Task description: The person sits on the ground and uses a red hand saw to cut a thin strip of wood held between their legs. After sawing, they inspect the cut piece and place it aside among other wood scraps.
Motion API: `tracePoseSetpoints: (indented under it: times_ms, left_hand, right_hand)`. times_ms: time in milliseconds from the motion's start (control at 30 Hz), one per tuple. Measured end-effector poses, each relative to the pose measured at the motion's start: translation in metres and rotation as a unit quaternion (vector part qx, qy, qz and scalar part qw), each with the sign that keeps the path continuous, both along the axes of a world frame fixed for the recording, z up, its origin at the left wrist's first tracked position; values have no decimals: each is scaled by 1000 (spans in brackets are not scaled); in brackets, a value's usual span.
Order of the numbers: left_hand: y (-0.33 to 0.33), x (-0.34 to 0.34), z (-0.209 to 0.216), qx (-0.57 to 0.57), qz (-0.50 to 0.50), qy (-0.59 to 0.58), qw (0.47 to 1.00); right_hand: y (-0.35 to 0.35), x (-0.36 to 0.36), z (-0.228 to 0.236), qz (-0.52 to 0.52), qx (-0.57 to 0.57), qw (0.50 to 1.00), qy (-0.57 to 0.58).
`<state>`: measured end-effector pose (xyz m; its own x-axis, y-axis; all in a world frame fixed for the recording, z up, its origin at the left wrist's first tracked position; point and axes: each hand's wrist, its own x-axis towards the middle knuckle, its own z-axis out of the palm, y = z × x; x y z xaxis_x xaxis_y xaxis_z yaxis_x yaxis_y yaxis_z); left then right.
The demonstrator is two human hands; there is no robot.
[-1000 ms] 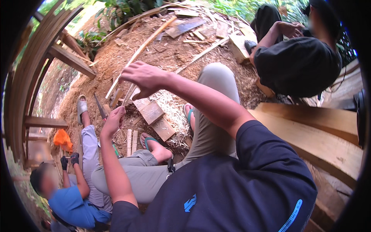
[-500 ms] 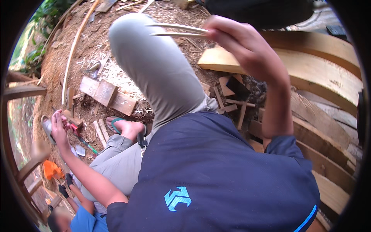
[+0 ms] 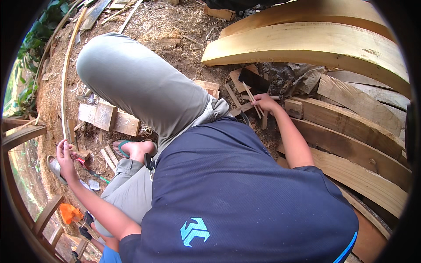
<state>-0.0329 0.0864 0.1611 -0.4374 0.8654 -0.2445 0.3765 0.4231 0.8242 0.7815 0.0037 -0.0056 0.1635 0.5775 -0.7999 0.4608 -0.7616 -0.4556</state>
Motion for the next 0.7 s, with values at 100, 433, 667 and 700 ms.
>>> tracePoseSetpoints:
  times_ms: [100, 433, 667, 700]
  left_hand:
    - [-2, -8, -4, -3, 10, -14, 1000]
    - [-3, 4, -1, -16, 7, -8, 1000]
    - [-8, 0, -1, -13, 14, -3, 1000]
    - [-9, 0, -1, -13, 15, 1, 1000]
  right_hand:
    - [-10, 1, -7, -10, -20, 1000, -20]
    - [2, 12, -18, 96, 55, 991, -77]
    - [15, 11, -23, 110, 147, 951, -251]
    - [20, 11, -20, 103, 162, 945, -264]
